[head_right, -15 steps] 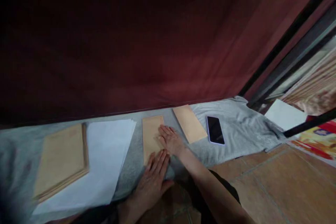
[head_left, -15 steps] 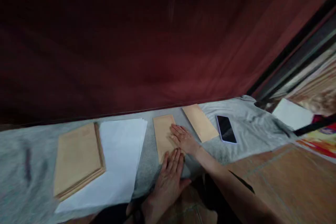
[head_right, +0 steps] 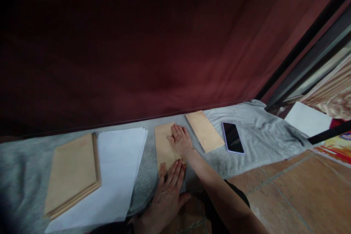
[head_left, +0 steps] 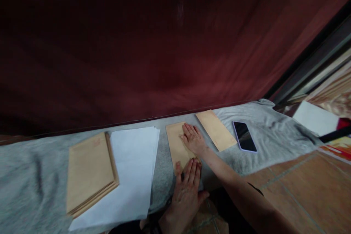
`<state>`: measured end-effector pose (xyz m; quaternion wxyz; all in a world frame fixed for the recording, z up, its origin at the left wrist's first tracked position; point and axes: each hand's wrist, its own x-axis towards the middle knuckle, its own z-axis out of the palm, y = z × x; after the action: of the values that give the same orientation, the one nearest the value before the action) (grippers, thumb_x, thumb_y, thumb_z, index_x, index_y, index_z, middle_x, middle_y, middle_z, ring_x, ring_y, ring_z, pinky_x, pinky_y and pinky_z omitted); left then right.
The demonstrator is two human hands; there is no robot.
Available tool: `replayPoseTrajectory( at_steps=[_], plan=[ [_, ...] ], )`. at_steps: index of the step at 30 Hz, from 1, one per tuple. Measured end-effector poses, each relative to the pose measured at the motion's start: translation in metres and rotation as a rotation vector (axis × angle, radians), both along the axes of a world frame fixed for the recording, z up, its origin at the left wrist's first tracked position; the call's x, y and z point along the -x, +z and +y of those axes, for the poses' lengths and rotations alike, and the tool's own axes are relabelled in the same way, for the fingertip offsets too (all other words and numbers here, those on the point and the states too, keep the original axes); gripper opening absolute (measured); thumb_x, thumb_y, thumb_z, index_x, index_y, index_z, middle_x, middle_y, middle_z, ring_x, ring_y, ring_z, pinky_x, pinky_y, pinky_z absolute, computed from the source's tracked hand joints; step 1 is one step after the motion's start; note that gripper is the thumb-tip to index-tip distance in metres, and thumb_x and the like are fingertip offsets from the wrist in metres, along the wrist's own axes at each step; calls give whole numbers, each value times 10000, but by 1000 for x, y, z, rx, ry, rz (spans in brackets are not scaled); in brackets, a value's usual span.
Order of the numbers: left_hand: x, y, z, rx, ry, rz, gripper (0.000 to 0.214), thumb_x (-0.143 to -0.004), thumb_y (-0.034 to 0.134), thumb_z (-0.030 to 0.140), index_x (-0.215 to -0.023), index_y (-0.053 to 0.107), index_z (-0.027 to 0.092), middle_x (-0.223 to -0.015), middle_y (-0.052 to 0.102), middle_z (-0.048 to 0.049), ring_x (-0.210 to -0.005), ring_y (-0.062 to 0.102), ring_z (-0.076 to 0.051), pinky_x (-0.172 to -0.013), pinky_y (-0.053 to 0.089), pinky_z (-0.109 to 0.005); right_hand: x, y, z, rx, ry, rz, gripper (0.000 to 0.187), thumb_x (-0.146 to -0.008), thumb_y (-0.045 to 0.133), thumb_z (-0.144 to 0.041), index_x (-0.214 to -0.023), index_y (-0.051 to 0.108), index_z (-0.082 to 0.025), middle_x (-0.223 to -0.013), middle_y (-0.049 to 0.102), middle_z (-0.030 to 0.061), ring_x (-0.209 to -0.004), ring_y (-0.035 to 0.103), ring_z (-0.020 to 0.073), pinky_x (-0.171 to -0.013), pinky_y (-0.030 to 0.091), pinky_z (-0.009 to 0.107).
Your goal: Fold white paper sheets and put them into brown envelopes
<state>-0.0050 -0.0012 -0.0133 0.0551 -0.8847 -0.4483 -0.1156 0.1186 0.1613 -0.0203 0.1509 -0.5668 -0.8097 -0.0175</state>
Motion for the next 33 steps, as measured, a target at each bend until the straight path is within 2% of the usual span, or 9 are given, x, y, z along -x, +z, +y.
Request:
replayPoseTrajectory(
  at_steps=[3, 5, 7, 10, 14, 19, 25, 29, 33],
  plan=[
    [2, 3, 0, 37, -24, -18, 727, -964, 385, 601, -1508, 388, 118, -1577, 401, -148, -1496, 283, -305, -1188, 273, -620, 5, 5, -16, 41, 143, 14, 562, -1062, 353, -432, -1526, 385, -118, -1568, 385, 125, -1466, 344, 244, -1232, 207, 451],
    [3, 3, 1, 90, -44, -36, 718, -956, 398, 616, -1465, 459, 112, -1513, 495, -154, -1431, 407, -301, -1175, 338, -544, 7, 8, -29, 102, 323, 31, 565, -1061, 354, -462, -1537, 370, -159, -1588, 361, 91, -1477, 321, 205, -1232, 221, 403],
    [4, 3, 1, 145, -45, -56, 700, -947, 419, 625, -1420, 518, 119, -1446, 569, -149, -1364, 495, -296, -1149, 385, -493, 8, 11, -40, 175, 491, 39, 522, -1063, 350, -474, -1533, 380, -247, -1599, 354, 24, -1488, 291, 175, -1240, 192, 395],
    [4, 0, 2, 181, -37, -73, 699, -929, 451, 638, -1401, 538, 130, -1421, 592, -144, -1337, 521, -300, -1127, 409, -484, 7, 13, -45, 256, 578, 46, 455, -1077, 319, -450, -1510, 402, -337, -1605, 338, -44, -1498, 259, 153, -1251, 141, 413],
    [4, -3, 3, 118, -52, -67, 747, -931, 429, 649, -1447, 484, 111, -1476, 538, -153, -1377, 480, -288, -1142, 389, -455, 11, 10, -31, 248, 479, 48, 442, -1082, 310, -424, -1498, 428, -332, -1607, 334, -32, -1496, 267, 163, -1246, 160, 417],
    [6, 0, 4, 14, -59, -17, 757, -943, 437, 595, -1512, 383, 98, -1551, 445, -147, -1457, 370, -284, -1193, 306, -462, 23, 4, -7, 122, 235, 62, 475, -1056, 378, -431, -1493, 458, -260, -1601, 342, 56, -1481, 313, 223, -1234, 198, 446],
    [10, 3, 2, 22, -67, 45, 777, -945, 449, 543, -1554, 274, 94, -1611, 334, -147, -1525, 207, -289, -1227, 221, -539, 34, -6, 9, 35, -7, 77, 608, -1051, 355, -467, -1523, 385, -86, -1587, 338, 169, -1488, 292, 279, -1209, 245, 446],
    [12, -2, 0, 41, -23, 8, 783, -948, 458, 509, -1563, 230, 82, -1627, 283, -171, -1518, 228, -289, -1220, 263, -510, 37, -11, 9, -2, -100, 72, 670, -1046, 348, -488, -1519, 356, -14, -1574, 339, 217, -1486, 288, 310, -1202, 245, 463],
    [13, -11, 3, 58, 66, -72, 843, -914, 506, 543, -1558, 237, 71, -1601, 321, -208, -1483, 313, -328, -1166, 365, -516, 35, -12, 6, -3, -141, 48, 690, -1043, 353, -487, -1507, 362, 24, -1566, 336, 245, -1469, 318, 335, -1198, 249, 472]
  ],
)
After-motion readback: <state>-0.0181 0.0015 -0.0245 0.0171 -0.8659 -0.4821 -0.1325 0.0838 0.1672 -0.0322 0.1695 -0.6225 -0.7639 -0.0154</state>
